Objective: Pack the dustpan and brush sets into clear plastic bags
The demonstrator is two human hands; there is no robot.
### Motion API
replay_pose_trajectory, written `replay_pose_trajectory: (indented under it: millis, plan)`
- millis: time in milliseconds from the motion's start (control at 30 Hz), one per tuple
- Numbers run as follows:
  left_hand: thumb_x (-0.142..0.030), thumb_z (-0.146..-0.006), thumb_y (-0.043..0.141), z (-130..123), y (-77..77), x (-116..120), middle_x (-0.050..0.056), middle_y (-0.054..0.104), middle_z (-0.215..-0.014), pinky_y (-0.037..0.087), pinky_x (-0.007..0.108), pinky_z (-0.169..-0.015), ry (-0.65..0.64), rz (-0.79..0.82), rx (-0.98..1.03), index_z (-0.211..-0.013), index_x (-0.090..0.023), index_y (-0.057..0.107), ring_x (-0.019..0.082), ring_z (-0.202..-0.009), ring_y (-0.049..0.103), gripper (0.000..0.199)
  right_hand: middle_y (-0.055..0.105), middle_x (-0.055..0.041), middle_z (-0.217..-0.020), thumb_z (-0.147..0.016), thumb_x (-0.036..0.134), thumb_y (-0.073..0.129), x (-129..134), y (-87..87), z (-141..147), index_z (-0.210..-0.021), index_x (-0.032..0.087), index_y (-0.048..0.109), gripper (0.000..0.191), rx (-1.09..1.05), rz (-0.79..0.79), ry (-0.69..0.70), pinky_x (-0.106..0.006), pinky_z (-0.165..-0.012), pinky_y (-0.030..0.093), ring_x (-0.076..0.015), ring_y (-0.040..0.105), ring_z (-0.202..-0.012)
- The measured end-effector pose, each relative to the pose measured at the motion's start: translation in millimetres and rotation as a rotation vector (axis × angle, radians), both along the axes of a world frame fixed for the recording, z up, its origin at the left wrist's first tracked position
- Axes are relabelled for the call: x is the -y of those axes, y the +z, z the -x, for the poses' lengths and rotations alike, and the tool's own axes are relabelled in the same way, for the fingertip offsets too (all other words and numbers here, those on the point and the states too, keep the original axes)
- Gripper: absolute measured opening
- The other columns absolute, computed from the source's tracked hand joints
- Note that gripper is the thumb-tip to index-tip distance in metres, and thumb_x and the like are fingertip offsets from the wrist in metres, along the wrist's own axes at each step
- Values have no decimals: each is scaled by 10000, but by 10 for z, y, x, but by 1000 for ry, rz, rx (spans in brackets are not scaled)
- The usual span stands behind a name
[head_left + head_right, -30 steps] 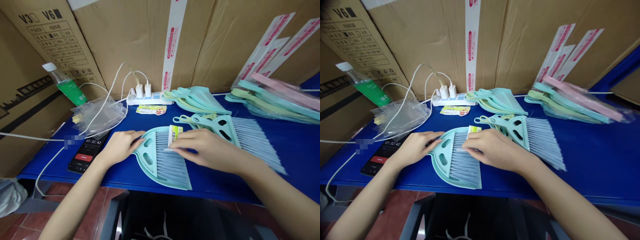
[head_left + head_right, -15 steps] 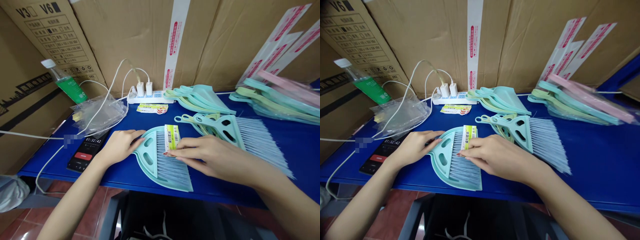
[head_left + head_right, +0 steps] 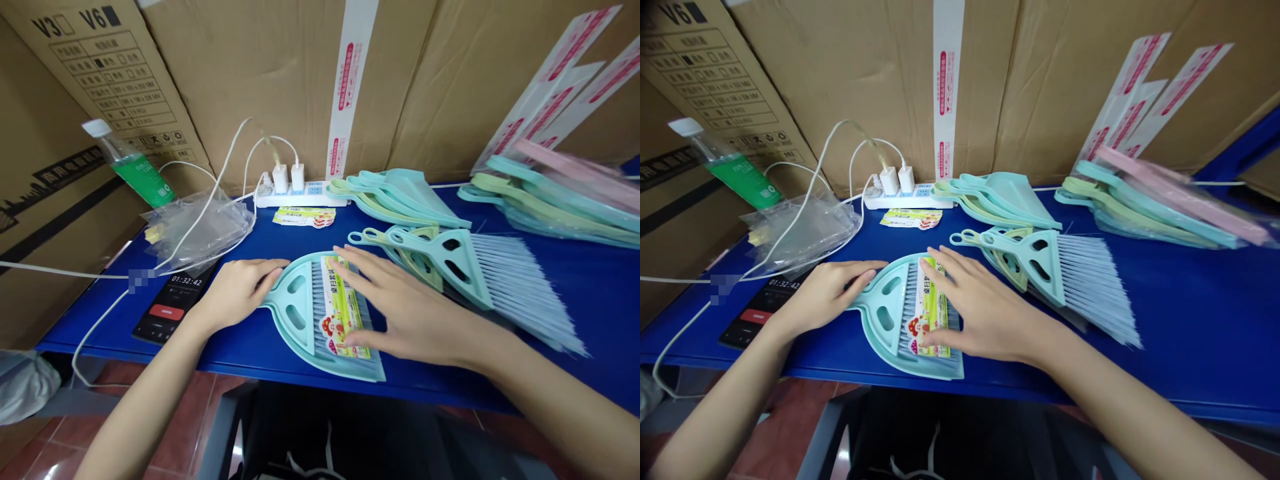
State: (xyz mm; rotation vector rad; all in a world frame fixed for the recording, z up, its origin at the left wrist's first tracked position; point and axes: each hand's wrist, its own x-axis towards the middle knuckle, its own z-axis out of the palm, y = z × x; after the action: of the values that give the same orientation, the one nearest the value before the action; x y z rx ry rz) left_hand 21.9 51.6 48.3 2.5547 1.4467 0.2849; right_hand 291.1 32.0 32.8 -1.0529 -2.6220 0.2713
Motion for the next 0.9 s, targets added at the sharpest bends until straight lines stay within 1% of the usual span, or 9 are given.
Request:
replay_pose_trajectory:
  millis: [67,133,367,467,600,700,767,833,900]
  plan:
    - [-375,-996,290,0,15,4,-2,716,-1225,527,316,-907,8,30,20,-1220,-275,665,210,-1087,689,448,181,-215,-1622,-825,660,604,29,-67,47,-1557,129,273,963,52,108,-20,-626,-1099,350,-409,115,-1486]
    - [-361,-991,301,2,17,2,-5,720,-1216,528,316,-894,9,58,29,-1208,-280,670,212,-1074,694,436,101,-200,-1636,-827,706,557,58,-101,85,-1575,144,209,998,82,206,-31,-639,-1108,318,-409,15,-1483]
    - [-333,-984,327,4,-17,-10,2,726,-1202,523,326,-890,-4,98,60,-1209,-267,663,223,-1057,699,410,55,-207,-1630,-818,724,551,61,-58,137,-1572,106,185,1041,143,321,-52,-660,-1119,253,-420,-70,-1454]
    - [-329,-982,332,-7,-23,-11,0,727,-1200,523,322,-879,-1,100,66,-1214,-268,661,222,-1049,703,407,59,-209,-1627,-811,723,559,57,-53,153,-1570,97,189,1051,155,330,-53,-664,-1123,236,-421,-72,-1451]
    - [-320,-981,335,-27,-25,-14,-15,725,-1206,519,312,-878,0,85,76,-1213,-285,663,215,-1055,701,402,87,-216,-1624,-782,755,562,59,-55,138,-1571,101,201,1087,149,287,-43,-653,-1121,267,-418,-33,-1462]
    - [-320,-984,332,-33,-28,-18,-9,729,-1196,515,311,-867,3,90,81,-1210,-274,664,215,-1041,703,405,107,-215,-1624,-781,764,555,30,-25,78,-1572,119,212,1077,108,213,-57,-644,-1106,314,-423,74,-1468]
    - [-319,-985,331,-32,-32,-19,-1,727,-1200,513,311,-860,1,105,88,-1210,-263,665,215,-1033,705,406,168,-208,-1618,-854,715,492,-13,-1,22,-1571,130,222,964,38,152,-102,-635,-1088,358,-410,201,-1458]
    - [-316,-985,336,-33,-38,-19,3,722,-1212,507,307,-863,-3,115,100,-1215,-256,662,214,-1041,701,404,289,-199,-1588,-943,626,374,-68,7,-28,-1560,130,250,801,-42,118,-175,-615,-1070,400,-376,338,-1422]
    - [-314,-985,341,-38,-46,-16,2,721,-1214,503,294,-858,-14,117,115,-1218,-254,660,208,-1043,699,400,415,-196,-1528,-980,558,289,-124,-11,-56,-1534,114,308,710,-86,122,-237,-597,-1063,422,-352,434,-1376]
